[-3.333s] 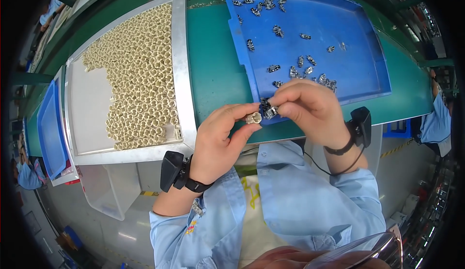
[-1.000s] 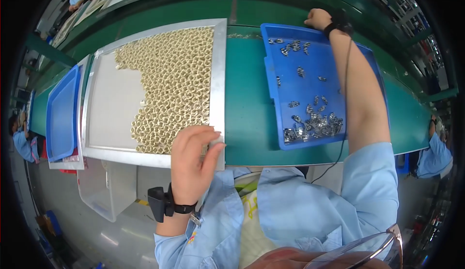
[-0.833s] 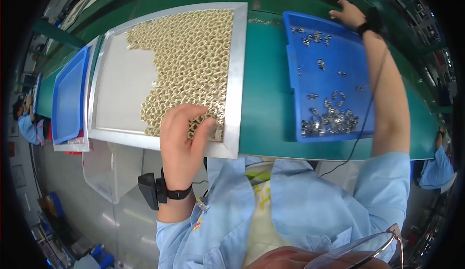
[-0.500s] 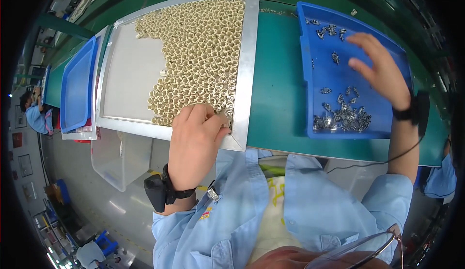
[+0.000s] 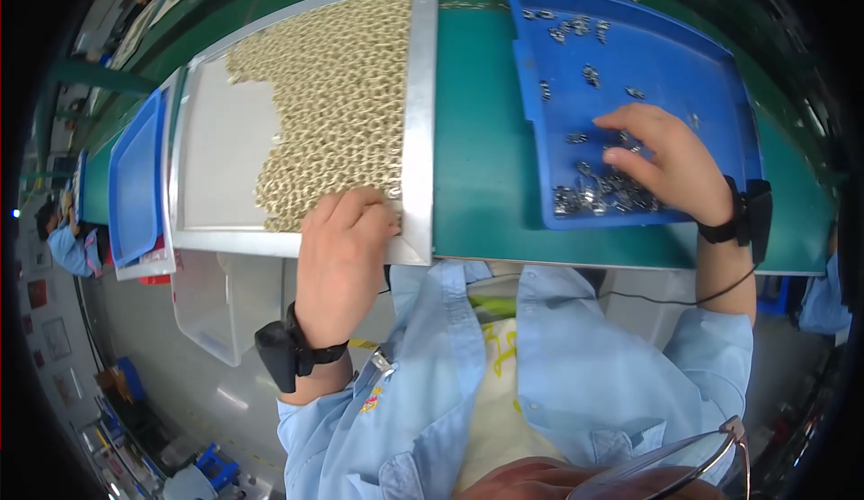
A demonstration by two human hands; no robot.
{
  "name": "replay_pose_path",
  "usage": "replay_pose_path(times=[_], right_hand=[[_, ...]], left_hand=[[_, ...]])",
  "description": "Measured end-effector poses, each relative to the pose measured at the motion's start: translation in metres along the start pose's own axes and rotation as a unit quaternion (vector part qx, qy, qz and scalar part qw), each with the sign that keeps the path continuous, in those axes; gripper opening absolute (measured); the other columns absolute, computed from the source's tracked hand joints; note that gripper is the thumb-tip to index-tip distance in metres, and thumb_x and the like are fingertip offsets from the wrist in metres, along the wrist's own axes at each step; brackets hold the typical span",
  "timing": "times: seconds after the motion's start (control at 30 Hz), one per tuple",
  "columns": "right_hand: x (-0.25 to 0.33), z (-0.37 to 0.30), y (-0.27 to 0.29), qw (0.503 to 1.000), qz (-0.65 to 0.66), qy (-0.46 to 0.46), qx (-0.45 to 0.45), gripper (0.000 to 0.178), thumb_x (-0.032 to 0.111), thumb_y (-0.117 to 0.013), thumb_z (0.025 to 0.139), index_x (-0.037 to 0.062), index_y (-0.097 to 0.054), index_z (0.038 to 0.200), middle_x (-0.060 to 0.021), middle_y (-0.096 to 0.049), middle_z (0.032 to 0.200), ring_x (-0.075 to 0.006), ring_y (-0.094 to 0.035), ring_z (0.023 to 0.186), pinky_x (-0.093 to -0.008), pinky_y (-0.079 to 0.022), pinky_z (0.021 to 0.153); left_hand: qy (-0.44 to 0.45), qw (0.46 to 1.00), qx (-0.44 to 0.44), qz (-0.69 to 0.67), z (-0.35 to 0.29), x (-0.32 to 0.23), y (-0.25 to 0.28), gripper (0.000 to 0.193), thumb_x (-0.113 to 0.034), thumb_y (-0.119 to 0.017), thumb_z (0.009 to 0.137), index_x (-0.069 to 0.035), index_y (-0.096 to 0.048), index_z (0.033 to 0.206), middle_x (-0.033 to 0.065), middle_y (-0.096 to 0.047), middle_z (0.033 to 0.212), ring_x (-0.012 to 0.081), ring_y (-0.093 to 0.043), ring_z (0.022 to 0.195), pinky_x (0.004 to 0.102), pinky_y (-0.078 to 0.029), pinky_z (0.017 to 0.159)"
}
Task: The person picks up a plastic housing and a metal component by hand, joins them together, and places the assembled unit onto a tray. After repeating this process, the person sets the tray aside and pulls a larger tray of plastic housings toward them.
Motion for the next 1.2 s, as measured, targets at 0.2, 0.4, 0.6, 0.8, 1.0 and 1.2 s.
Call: replay_pose_path(times=[0.2, 0.4, 0.6, 0.8, 1.0, 1.2], right_hand=[[-0.005, -0.001, -0.017, 0.996, -0.072, 0.038, 0.023, 0.027, 0.015, -0.066, 0.077, 0.0026, -0.062, 0.102, -0.0125, -0.062, 0.093, -0.0303, -0.058, 0.089, -0.0359, -0.047, 0.076], [-0.002, 0.006, -0.021, 0.992, -0.11, 0.064, 0.004, 0.025, 0.012, -0.066, 0.076, 0.0027, -0.062, 0.099, -0.0114, -0.059, 0.089, -0.0308, -0.056, 0.087, -0.0374, -0.047, 0.075], [0.007, 0.02, -0.028, 0.981, -0.172, 0.09, 0.015, 0.018, 0.007, -0.064, 0.075, 0.0026, -0.061, 0.092, -0.0108, -0.057, 0.089, -0.0307, -0.054, 0.086, -0.0379, -0.046, 0.074], [0.006, 0.017, -0.026, 0.988, -0.13, 0.085, -0.008, 0.016, 0.005, -0.064, 0.074, 0.0018, -0.06, 0.089, -0.0114, -0.057, 0.087, -0.0305, -0.054, 0.086, -0.0376, -0.046, 0.074], [0.006, 0.017, -0.03, 0.988, -0.129, 0.083, -0.016, 0.017, 0.005, -0.064, 0.074, 0.0008, -0.059, 0.089, -0.0115, -0.056, 0.088, -0.0304, -0.054, 0.086, -0.0372, -0.046, 0.075], [0.006, 0.016, -0.03, 0.989, -0.117, 0.086, -0.013, 0.016, 0.006, -0.065, 0.074, 0.0009, -0.059, 0.087, -0.0112, -0.056, 0.086, -0.0301, -0.053, 0.085, -0.0376, -0.046, 0.074]], left_hand=[[0.015, 0.999, -0.019, -0.021, -0.003, 0.006, -0.004, 0.011, -0.003, -0.062, 0.074, -0.005, -0.058, 0.084, 0.0083, -0.061, 0.094, 0.0288, -0.053, 0.08, 0.039, -0.042, 0.072], [0.036, 0.999, 0.001, 0.019, -0.001, 0.003, -0.002, 0.017, -0.005, -0.067, 0.072, -0.005, -0.06, 0.088, 0.0088, -0.059, 0.09, 0.0295, -0.053, 0.081, 0.0388, -0.043, 0.072], [0.049, 0.998, -0.022, 0.023, -0.004, 0.006, 0.005, 0.02, -0.006, -0.069, 0.07, -0.006, -0.062, 0.088, 0.0078, -0.057, 0.089, 0.0288, -0.053, 0.082, 0.0384, -0.043, 0.072], [0.029, 0.999, -0.001, 0.03, -0.001, 0.002, 0.004, 0.016, -0.006, -0.067, 0.071, -0.007, -0.064, 0.087, 0.0064, -0.054, 0.084, 0.0261, -0.052, 0.079, 0.0372, -0.042, 0.07], [0.016, 0.998, 0.044, 0.033, 0.007, 0.005, -0.003, 0.013, -0.006, -0.064, 0.073, -0.007, -0.062, 0.086, 0.0059, -0.051, 0.081, 0.0254, -0.05, 0.079, 0.037, -0.04, 0.071], [-0.003, 0.997, 0.062, 0.049, 0.009, 0.002, -0.007, 0.017, -0.006, -0.062, 0.075, -0.007, -0.057, 0.09, 0.0064, -0.051, 0.083, 0.0258, -0.05, 0.083, 0.0379, -0.039, 0.074]])
Point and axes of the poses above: each hand's wrist, its own z-axis towards the middle knuckle, its own y-axis out of the back of the hand, x = y × z, the point moved 6 cm from there along z, towards the middle knuckle
